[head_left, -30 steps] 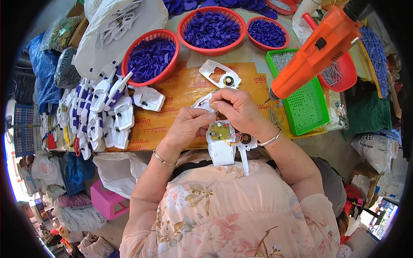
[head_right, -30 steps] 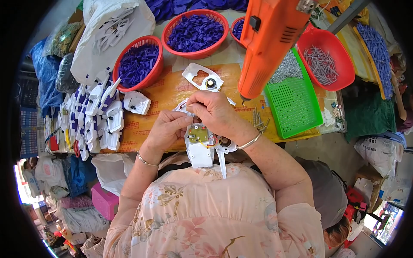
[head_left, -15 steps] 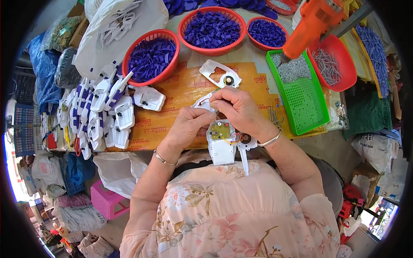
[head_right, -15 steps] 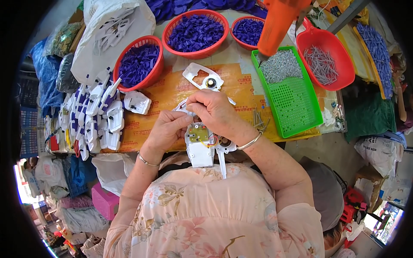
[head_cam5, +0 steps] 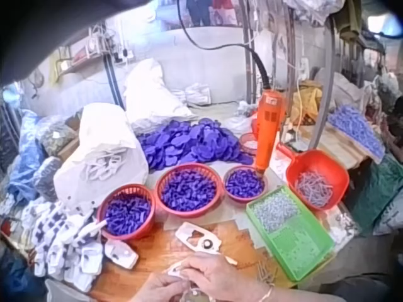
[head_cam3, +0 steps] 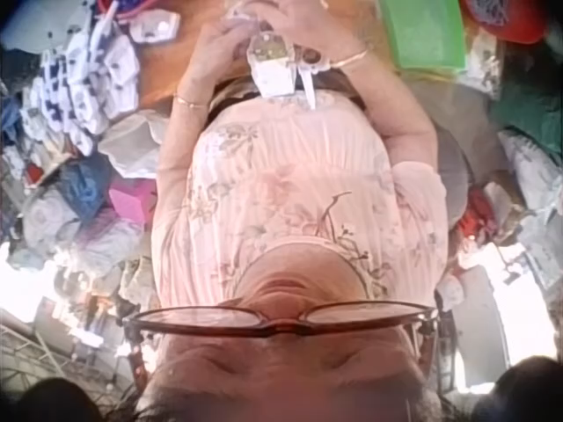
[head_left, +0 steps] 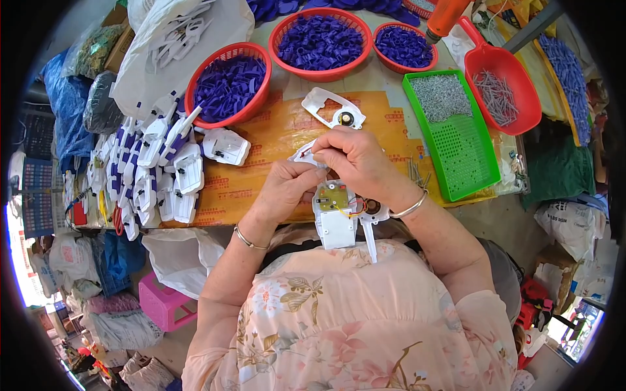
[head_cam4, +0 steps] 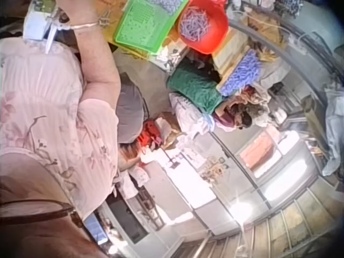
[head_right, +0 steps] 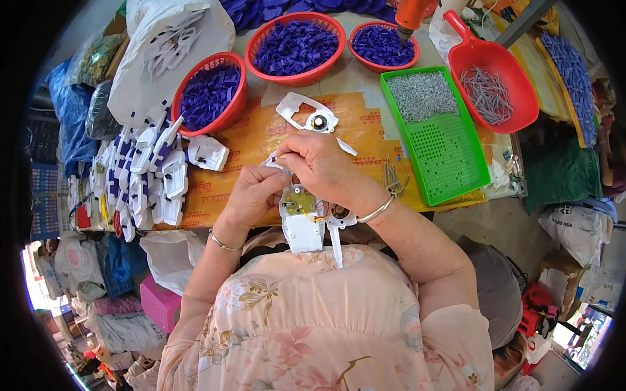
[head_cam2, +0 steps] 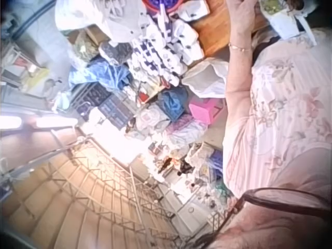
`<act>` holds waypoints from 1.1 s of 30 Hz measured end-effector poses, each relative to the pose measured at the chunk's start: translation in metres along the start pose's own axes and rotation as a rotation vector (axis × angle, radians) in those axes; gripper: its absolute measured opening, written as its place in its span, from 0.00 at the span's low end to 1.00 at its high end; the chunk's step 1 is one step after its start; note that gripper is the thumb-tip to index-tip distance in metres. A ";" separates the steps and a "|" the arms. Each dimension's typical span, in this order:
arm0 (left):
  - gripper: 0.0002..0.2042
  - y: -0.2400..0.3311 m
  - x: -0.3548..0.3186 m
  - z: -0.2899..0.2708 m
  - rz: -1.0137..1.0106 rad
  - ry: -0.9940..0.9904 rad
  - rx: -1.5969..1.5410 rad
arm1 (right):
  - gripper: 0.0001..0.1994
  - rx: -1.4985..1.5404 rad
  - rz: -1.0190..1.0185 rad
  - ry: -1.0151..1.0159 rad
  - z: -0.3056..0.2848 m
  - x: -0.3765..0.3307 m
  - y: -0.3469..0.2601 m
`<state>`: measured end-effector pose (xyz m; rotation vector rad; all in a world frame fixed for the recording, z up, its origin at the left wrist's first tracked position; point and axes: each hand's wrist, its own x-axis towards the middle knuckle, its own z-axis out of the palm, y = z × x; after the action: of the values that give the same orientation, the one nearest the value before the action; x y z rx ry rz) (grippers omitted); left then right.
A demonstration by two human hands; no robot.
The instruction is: Assembling plastic toy components using a hot glue gun and manual assembly.
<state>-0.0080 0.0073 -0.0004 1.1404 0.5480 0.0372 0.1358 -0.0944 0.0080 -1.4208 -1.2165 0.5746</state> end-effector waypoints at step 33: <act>0.13 0.006 -0.001 0.009 0.157 0.107 0.391 | 0.17 -0.809 -0.429 0.725 -0.132 -0.043 -0.038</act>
<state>-0.0036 0.0022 0.0083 1.5690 0.5738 0.1318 0.2226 -0.1946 0.0653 -1.7085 -1.1169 -0.7697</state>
